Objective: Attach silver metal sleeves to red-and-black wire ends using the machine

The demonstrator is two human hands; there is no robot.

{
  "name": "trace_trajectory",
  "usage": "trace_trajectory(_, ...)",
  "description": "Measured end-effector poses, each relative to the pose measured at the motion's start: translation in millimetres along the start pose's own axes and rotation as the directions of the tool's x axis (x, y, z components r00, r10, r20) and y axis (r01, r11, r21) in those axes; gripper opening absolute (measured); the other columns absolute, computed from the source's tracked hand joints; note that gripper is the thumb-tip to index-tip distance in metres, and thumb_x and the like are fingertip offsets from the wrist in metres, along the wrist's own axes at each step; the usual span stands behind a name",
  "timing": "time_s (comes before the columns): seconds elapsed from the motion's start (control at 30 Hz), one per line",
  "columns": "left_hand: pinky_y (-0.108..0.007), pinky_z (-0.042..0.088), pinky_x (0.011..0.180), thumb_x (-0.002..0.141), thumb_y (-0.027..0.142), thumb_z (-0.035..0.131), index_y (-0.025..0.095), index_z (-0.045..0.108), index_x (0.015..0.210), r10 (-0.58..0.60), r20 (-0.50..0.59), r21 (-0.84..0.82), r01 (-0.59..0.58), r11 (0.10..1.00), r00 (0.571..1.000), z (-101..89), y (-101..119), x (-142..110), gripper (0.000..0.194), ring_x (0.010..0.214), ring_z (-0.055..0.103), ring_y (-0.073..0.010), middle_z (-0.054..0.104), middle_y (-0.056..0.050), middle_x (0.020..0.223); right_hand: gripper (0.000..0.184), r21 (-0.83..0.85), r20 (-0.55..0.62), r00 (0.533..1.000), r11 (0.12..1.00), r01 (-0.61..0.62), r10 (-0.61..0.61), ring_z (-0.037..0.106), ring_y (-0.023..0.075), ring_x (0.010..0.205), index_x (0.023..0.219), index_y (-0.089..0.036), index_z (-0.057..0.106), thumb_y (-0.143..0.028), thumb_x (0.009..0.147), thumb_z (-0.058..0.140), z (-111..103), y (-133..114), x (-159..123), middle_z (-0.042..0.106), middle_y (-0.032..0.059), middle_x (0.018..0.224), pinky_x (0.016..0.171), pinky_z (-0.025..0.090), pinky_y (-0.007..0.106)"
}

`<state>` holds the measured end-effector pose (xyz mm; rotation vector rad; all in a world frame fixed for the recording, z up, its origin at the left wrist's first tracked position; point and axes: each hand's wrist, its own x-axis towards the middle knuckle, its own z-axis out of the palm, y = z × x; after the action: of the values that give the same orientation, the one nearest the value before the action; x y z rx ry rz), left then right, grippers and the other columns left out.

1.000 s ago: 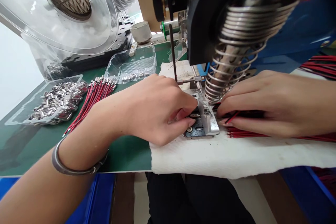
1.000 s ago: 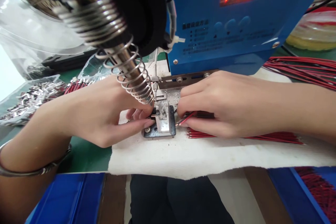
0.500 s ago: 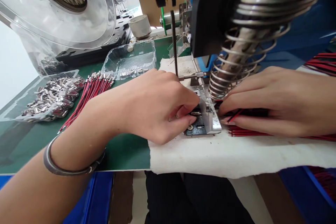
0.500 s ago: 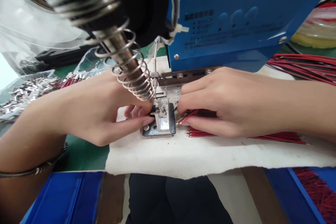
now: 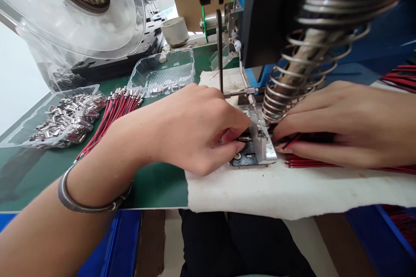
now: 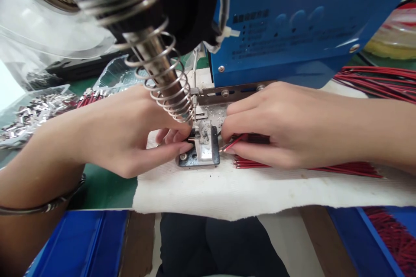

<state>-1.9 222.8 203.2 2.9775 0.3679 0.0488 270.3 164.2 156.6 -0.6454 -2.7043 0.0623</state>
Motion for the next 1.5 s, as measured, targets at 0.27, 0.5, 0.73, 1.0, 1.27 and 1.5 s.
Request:
trace_trajectory(0.27, -0.037, 0.034, 0.055, 0.09, 0.02, 0.06, 0.022, 0.055, 0.064, 0.007, -0.004, -0.03, -0.007, 1.0, 1.0, -2.1, -0.2, 0.1, 0.026, 0.056, 0.053, -0.0169, 0.061, -0.001, 0.06, 0.023, 0.007, 0.006, 1.0, 1.0, 0.001, -0.001, 0.067, 0.0129, 0.077, 0.113, -0.023, 0.066, -0.03, 0.117, 0.045, -1.1, -0.4, -1.1, 0.072, -0.0004, 0.094, 0.067, 0.05, 0.03)
trace_trajectory(0.5, -0.038, 0.034, 0.056, 0.089, 0.021, 0.06, 0.022, 0.055, 0.064, 0.001, 0.009, -0.032, -0.001, 0.999, 1.0, -2.0, 0.3, 0.5, 0.025, 0.056, 0.054, -0.0178, 0.062, -0.001, 0.06, 0.026, 0.018, 0.03, 0.999, 1.0, -0.016, 0.015, 0.067, 0.0134, 0.077, 0.11, -0.021, 0.069, -0.031, 0.117, 0.046, -2.1, -0.9, -1.2, 0.073, 0.0009, 0.095, 0.066, 0.048, 0.032)
trace_trajectory(0.73, -0.037, 0.03, 0.054, 0.089, 0.021, 0.059, 0.023, 0.053, 0.063, 0.003, 0.003, -0.032, -0.003, 0.999, 1.0, -1.9, 2.3, 0.5, 0.028, 0.052, 0.049, -0.0163, 0.06, -0.001, 0.058, 0.023, 0.047, 0.044, 0.999, 0.999, -0.026, 0.024, 0.064, 0.0127, 0.076, 0.111, -0.021, 0.069, -0.028, 0.116, 0.047, -3.0, 0.6, -2.1, 0.07, -0.0002, 0.092, 0.067, 0.046, 0.03)
trace_trajectory(1.0, -0.037, 0.037, 0.056, 0.089, 0.021, 0.059, 0.023, 0.054, 0.063, -0.003, 0.014, -0.008, 0.003, 1.0, 1.0, -2.0, 0.7, 0.9, 0.027, 0.055, 0.055, -0.0175, 0.064, -0.002, 0.06, 0.021, 0.033, 0.025, 1.0, 0.999, -0.01, 0.009, 0.066, 0.0131, 0.076, 0.109, -0.022, 0.069, -0.029, 0.114, 0.05, -2.6, -0.5, -0.3, 0.072, -0.0004, 0.092, 0.066, 0.049, 0.029)
trace_trajectory(1.27, -0.037, 0.034, 0.054, 0.089, 0.021, 0.059, 0.023, 0.054, 0.062, 0.001, 0.006, -0.028, -0.001, 1.0, 1.0, -2.6, 1.0, 0.7, 0.027, 0.054, 0.054, -0.0167, 0.062, -0.001, 0.058, 0.019, 0.028, -0.008, 1.0, 1.0, 0.011, -0.011, 0.069, 0.013, 0.075, 0.11, -0.023, 0.07, -0.027, 0.113, 0.052, -2.2, -1.0, 0.1, 0.073, -0.0005, 0.092, 0.065, 0.05, 0.028)
trace_trajectory(1.5, -0.039, 0.03, 0.054, 0.089, 0.019, 0.058, 0.022, 0.054, 0.062, 0.016, -0.002, -0.015, -0.016, 1.0, 1.0, -2.1, 2.1, 1.4, 0.027, 0.052, 0.052, -0.016, 0.062, -0.001, 0.059, 0.021, 0.003, -0.055, 0.998, 1.0, -0.003, 0.004, 0.067, 0.0132, 0.074, 0.108, -0.021, 0.07, -0.023, 0.114, 0.05, -3.0, -4.1, -0.3, 0.074, 0.0002, 0.089, 0.064, 0.049, 0.03)
